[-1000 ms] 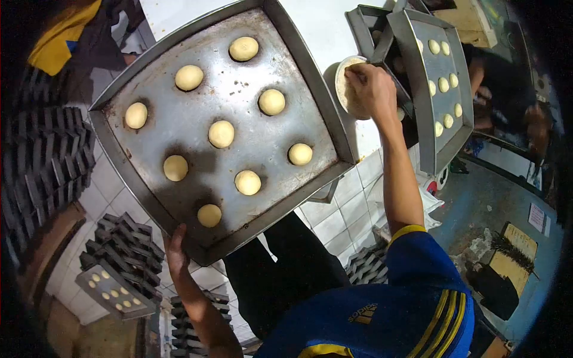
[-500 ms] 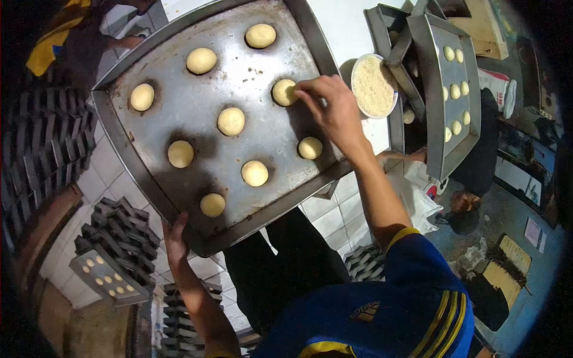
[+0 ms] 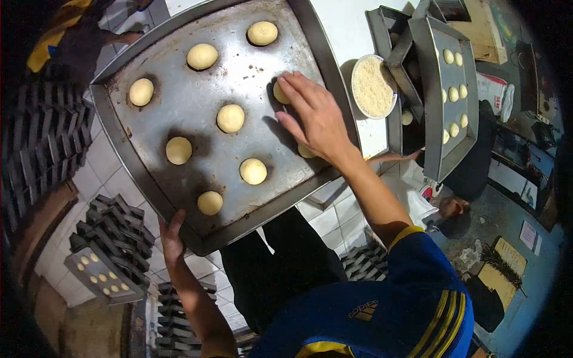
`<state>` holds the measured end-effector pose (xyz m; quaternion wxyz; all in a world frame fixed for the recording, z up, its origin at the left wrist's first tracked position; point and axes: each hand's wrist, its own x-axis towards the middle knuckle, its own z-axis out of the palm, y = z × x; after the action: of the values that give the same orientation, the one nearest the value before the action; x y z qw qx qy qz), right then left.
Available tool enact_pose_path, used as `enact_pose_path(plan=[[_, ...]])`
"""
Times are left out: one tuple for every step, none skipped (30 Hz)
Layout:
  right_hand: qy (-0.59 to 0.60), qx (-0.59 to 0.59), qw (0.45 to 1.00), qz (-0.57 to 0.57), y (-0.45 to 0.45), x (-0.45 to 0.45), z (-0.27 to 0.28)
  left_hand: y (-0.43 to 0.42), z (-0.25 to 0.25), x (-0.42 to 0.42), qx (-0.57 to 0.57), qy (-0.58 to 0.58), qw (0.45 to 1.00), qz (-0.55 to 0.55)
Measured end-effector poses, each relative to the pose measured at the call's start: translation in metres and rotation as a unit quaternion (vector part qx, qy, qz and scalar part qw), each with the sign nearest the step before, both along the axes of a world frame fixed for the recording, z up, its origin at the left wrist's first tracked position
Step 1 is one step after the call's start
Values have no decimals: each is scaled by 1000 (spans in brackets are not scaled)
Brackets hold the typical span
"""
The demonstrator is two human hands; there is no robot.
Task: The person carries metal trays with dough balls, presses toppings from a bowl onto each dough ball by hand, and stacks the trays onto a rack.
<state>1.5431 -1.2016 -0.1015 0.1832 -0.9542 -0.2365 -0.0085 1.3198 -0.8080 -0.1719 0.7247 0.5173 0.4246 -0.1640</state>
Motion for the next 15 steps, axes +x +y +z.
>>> enact_pose_path(plan=[[4, -30, 1000, 6, 4, -2, -8, 2, -5, -3, 0, 0, 1000, -1], [8, -60, 998, 11, 7, -5, -16, 4, -8, -4, -2, 0, 1000, -4], [54, -64, 996, 16, 6, -6, -20, 6, -10, -4, -4, -1, 1000, -6], [53, -63, 996, 14, 3, -5, -23, 7, -11, -6, -3, -1, 1000, -8], [63, -49, 997, 24, 1, -1, -22, 1, 0, 2, -3, -10, 1000, -8], [74, -36, 996, 33, -2, -1, -20, -3, 6, 6, -3, -16, 1000, -9], [74, -36, 996, 31, -9, -2, -13, -2, 7, 6, -3, -16, 1000, -11], [78, 70, 994, -40, -16, 1, 2, -1, 6, 5, -8, -24, 1000, -14], [81, 175, 975, -108, -26, 5, 16, -1, 4, 4, -12, -31, 999, -16], [-5, 146, 977, -154, -40, 7, 26, 0, 3, 3, -12, -31, 999, -15], [-41, 163, 963, -209, -52, 10, 39, 1, 1, 1, 2, -9, 1000, -16], [-42, 100, 957, -270, -71, 9, 47, 1, 1, 0, 15, 13, 1000, -18], [-101, -20, 962, -254, -94, 10, 46, -1, 3, 1, 13, 12, 1000, -20], [-68, -78, 952, -287, -105, 8, 48, -3, 6, 4, 6, 11, 1000, -10], [-61, -102, 952, -281, -117, 8, 46, -5, 8, 5, 0, 10, 1000, 0]])
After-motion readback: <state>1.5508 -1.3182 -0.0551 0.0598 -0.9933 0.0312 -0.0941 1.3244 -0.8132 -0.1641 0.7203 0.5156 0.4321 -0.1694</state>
